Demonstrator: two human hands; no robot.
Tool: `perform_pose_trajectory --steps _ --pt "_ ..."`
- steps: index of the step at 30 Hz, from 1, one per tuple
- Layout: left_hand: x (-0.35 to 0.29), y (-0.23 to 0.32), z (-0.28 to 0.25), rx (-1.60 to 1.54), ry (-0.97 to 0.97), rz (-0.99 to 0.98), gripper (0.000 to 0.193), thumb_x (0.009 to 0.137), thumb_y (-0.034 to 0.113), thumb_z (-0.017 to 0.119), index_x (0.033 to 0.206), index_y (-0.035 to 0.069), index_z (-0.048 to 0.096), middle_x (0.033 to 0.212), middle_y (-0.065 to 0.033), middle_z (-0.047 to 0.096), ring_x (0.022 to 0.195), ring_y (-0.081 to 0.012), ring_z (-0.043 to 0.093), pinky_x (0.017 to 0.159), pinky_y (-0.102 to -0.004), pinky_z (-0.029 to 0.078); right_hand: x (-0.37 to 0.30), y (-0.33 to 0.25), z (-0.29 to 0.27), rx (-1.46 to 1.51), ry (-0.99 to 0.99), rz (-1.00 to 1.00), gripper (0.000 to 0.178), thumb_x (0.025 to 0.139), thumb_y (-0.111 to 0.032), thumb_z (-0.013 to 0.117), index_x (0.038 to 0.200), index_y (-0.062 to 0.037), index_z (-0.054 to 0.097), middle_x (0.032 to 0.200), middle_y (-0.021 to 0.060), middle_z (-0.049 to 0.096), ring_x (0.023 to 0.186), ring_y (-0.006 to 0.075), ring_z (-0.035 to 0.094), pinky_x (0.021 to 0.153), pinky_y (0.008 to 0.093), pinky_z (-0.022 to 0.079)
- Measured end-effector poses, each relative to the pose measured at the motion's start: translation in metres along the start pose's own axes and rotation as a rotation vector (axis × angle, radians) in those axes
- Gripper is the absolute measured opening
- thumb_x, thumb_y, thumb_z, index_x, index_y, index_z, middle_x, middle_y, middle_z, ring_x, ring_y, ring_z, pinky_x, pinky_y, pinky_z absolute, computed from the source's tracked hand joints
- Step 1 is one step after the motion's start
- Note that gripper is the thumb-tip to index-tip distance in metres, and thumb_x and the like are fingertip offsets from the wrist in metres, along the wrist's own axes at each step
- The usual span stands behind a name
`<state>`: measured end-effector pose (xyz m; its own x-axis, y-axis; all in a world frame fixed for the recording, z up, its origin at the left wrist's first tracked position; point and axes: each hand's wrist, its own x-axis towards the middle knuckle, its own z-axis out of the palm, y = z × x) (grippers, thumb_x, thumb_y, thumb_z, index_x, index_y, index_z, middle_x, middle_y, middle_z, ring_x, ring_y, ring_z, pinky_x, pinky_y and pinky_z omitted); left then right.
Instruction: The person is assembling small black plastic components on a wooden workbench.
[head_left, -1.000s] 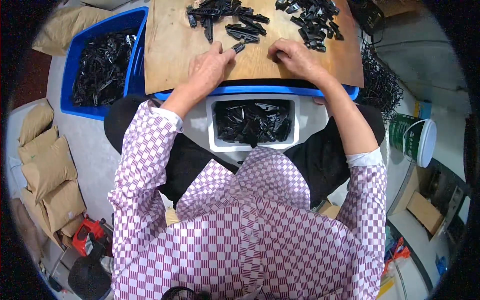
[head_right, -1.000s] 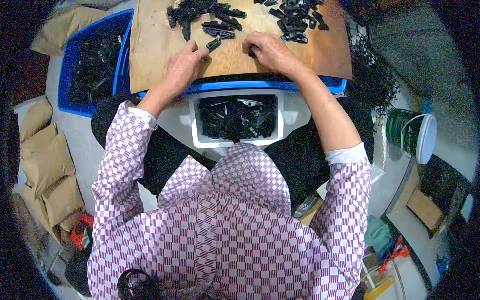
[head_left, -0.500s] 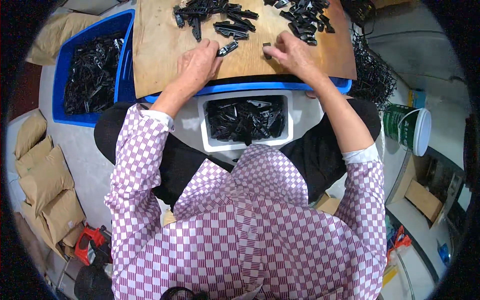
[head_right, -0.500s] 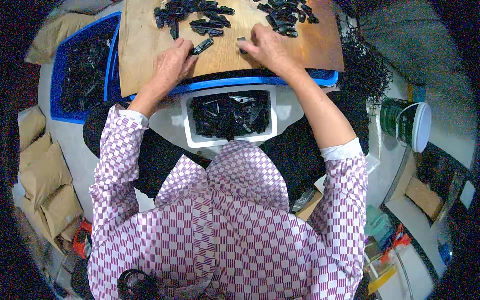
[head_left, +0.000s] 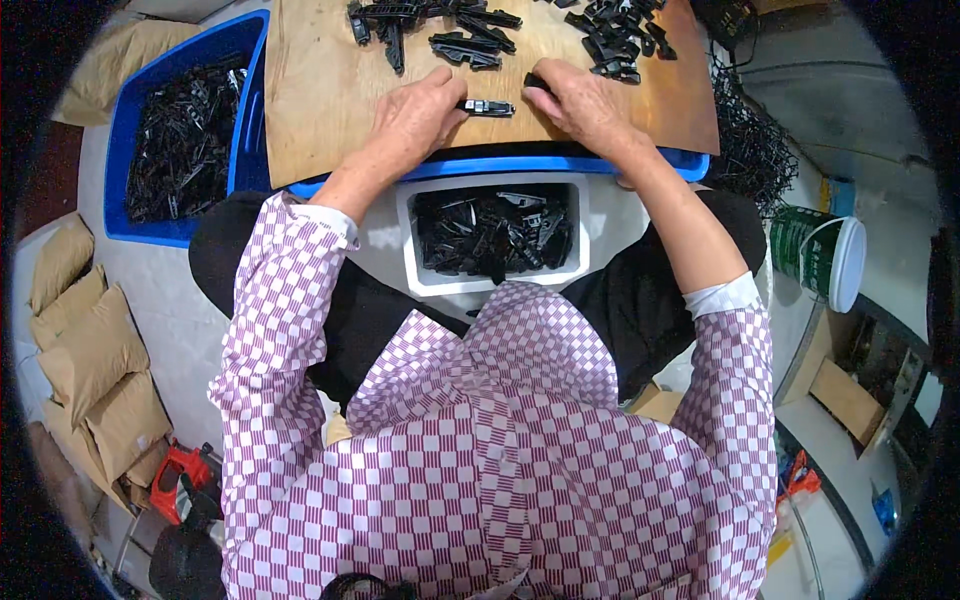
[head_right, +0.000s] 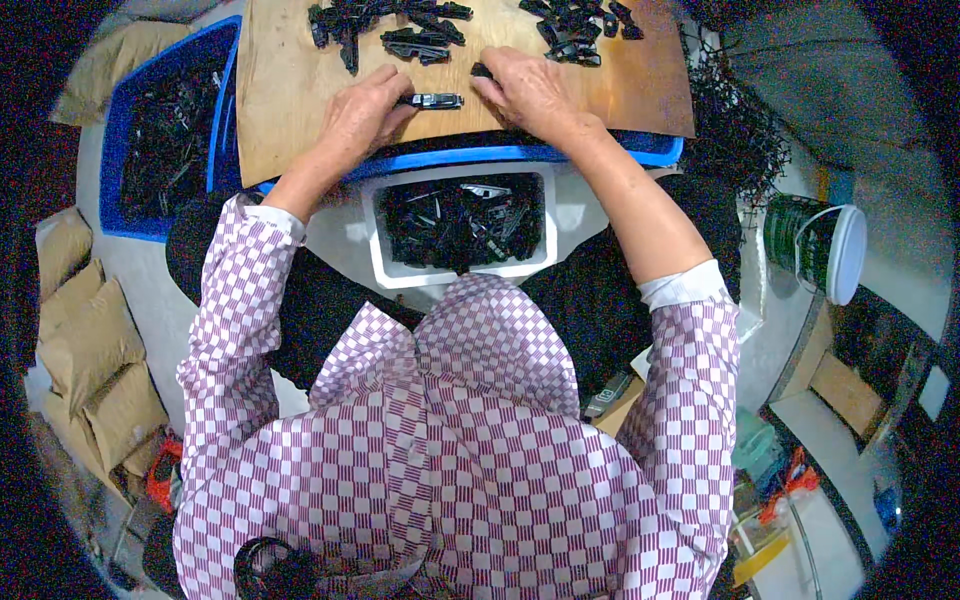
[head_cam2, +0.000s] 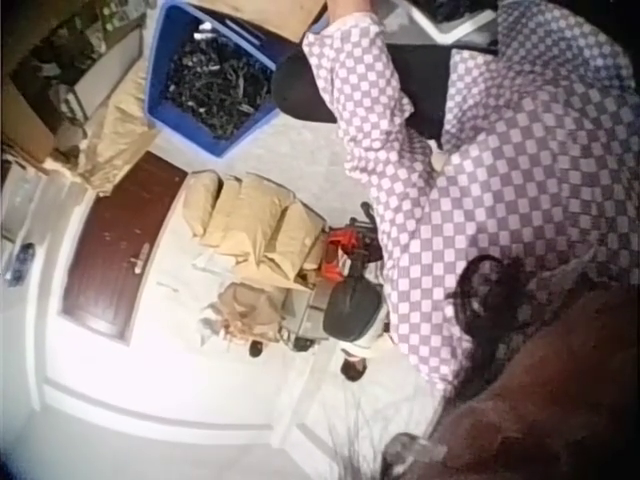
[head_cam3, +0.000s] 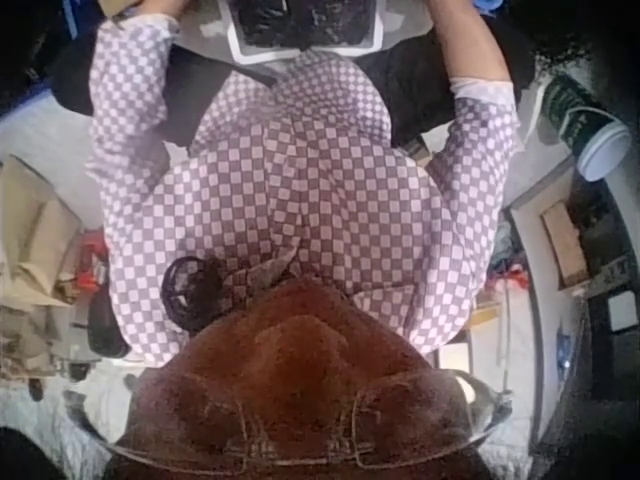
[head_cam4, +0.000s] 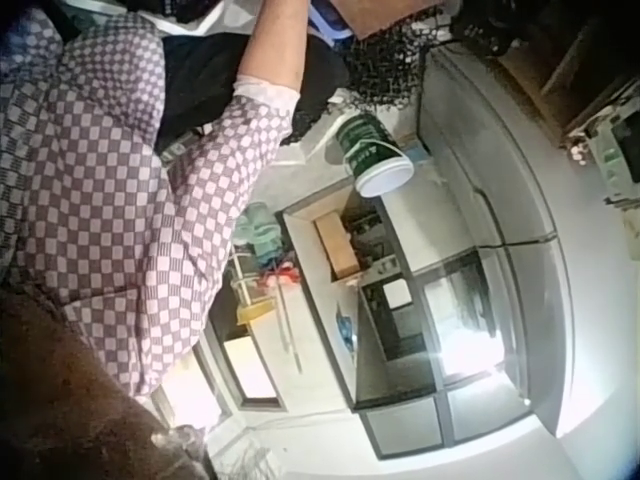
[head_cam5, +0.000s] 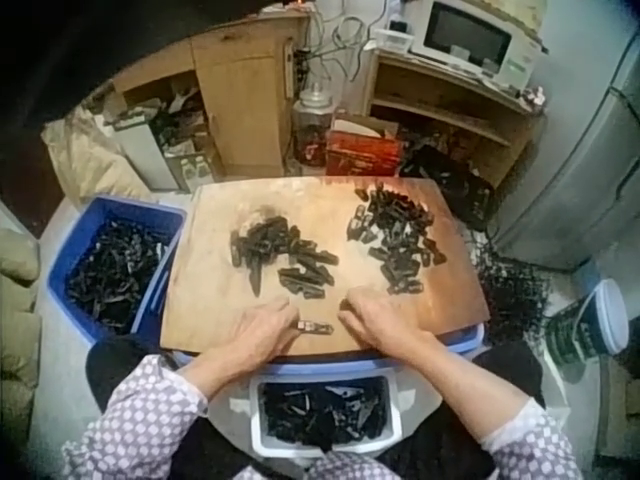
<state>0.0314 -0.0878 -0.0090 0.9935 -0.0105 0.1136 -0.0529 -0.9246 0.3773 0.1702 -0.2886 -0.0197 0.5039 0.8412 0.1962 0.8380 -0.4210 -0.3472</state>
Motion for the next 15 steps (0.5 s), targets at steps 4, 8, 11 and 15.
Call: perform_pose_trajectory --steps 4,8,11,15 --pt "0.005 0.002 0.002 0.009 0.017 0.036 0.016 0.083 0.016 0.067 0.091 0.005 0.059 0.093 -0.0112 0.059 0.084 -0.0348 0.063 0.07 -0.0443 0.051 0.004 -0.008 -0.011 0.072 -0.098 -0.14 0.025 0.091 -0.029 0.06 0.091 -0.0045 0.054 0.085 0.0179 0.064 0.085 0.0375 0.062 0.068 0.047 0.048" --pt "0.007 0.003 -0.001 -0.001 -0.008 0.011 0.016 0.082 0.016 0.067 0.09 0.005 0.059 0.091 -0.0103 0.06 0.085 -0.0346 0.063 0.07 -0.0437 0.051 0.006 -0.018 -0.016 0.001 -0.253 -0.199 0.025 0.09 -0.029 0.061 0.089 -0.0048 0.052 0.08 0.0188 0.063 0.08 0.0383 0.062 0.065 0.0477 0.047" --pt "0.009 0.006 -0.003 -0.016 -0.012 0.019 0.015 0.082 0.015 0.068 0.089 0.005 0.059 0.09 -0.0101 0.06 0.085 -0.0344 0.063 0.069 -0.0434 0.051 0.007 -0.017 -0.016 -0.023 -0.295 -0.171 0.025 0.089 -0.028 0.062 0.089 -0.0053 0.052 0.076 0.0188 0.063 0.077 0.039 0.063 0.064 0.0479 0.047" --pt "0.011 0.002 -0.002 -0.042 -0.048 0.025 0.015 0.08 0.014 0.068 0.089 0.005 0.059 0.09 -0.0104 0.061 0.085 -0.0344 0.063 0.069 -0.0432 0.051 0.006 -0.02 -0.014 -0.026 -0.314 -0.119 0.027 0.085 -0.029 0.065 0.089 -0.0045 0.055 0.078 0.0174 0.066 0.077 0.0395 0.064 0.066 0.0498 0.051"
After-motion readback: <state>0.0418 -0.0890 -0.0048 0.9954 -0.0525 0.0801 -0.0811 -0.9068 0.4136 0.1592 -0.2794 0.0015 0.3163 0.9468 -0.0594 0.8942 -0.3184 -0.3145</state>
